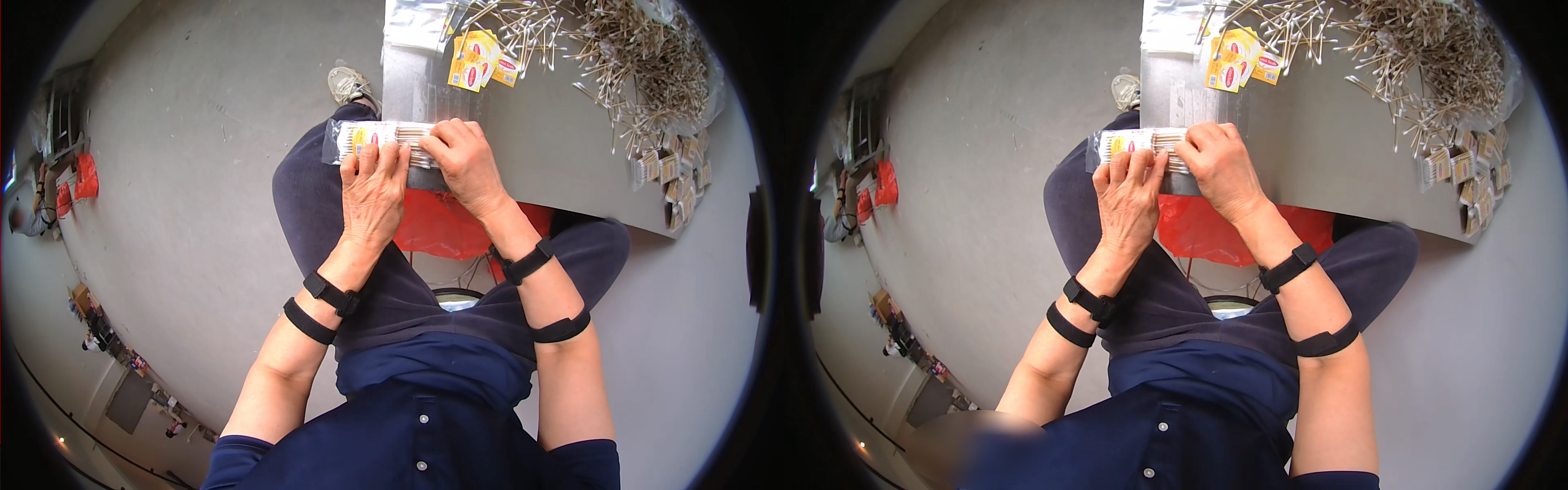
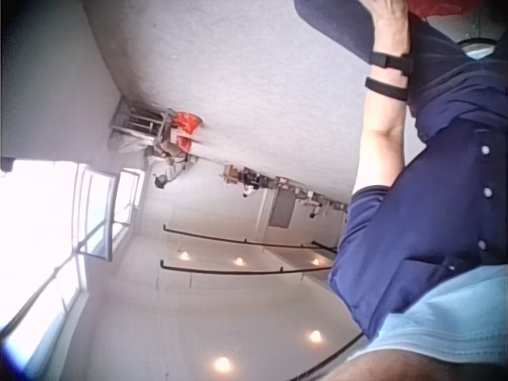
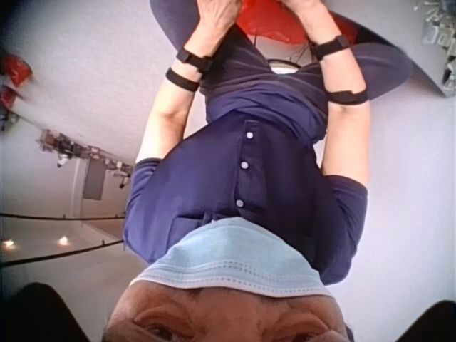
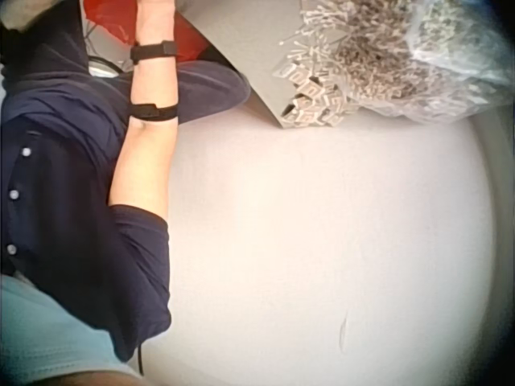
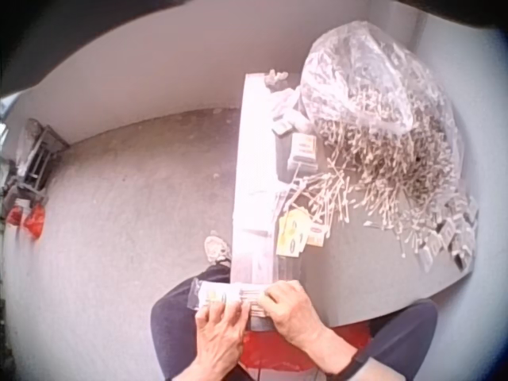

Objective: Packaging bunches of cotton swabs into plastic sleeves.

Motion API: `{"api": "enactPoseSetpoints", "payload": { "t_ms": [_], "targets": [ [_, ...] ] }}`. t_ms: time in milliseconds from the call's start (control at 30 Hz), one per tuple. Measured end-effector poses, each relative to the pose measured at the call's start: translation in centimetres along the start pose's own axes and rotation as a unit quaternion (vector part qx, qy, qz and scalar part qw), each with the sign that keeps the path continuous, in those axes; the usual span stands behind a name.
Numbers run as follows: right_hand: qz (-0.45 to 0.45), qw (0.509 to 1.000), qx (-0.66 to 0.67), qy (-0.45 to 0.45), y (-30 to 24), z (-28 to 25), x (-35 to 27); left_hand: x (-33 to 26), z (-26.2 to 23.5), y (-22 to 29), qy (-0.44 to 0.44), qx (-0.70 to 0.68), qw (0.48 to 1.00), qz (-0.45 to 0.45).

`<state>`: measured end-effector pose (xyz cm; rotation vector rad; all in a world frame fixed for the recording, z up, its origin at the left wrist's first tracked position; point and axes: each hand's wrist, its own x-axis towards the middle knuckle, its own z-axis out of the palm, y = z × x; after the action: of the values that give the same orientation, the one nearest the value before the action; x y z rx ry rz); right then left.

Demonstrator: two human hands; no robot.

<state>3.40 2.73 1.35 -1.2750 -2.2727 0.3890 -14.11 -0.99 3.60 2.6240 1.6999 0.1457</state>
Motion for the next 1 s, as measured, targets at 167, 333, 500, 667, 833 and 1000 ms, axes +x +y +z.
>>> {"api": "enactPoseSetpoints", "payload": {
  "t_ms": [167,333,500,667,833,1000],
  "targets": [
    [0.052,0.998,0.025,0.005,-0.8,0.0,-0.1,0.1,-0.1,-0.3,-0.003,0.008,1.000,0.007],
    [0.167,0.982,0.083,0.039,-1.0,0.4,-0.2,0.5,-0.3,-0.1,-0.014,0.015,1.000,0.009],
    [0.228,0.958,0.164,0.061,-1.1,0.3,-0.5,0.3,-0.2,0.0,-0.015,0.001,1.000,0.005],
    [0.241,0.944,0.141,0.173,-2.4,0.0,-1.4,-0.2,0.3,-0.3,0.042,-0.018,0.999,-0.010],
    [0.245,0.931,0.205,0.177,-3.0,0.9,-2.2,0.6,0.6,-0.5,0.060,-0.056,0.996,-0.030],
    [0.218,0.922,0.265,0.178,-3.2,1.6,-1.1,0.4,0.4,-0.8,0.051,-0.096,0.993,-0.049]
  ]
}}
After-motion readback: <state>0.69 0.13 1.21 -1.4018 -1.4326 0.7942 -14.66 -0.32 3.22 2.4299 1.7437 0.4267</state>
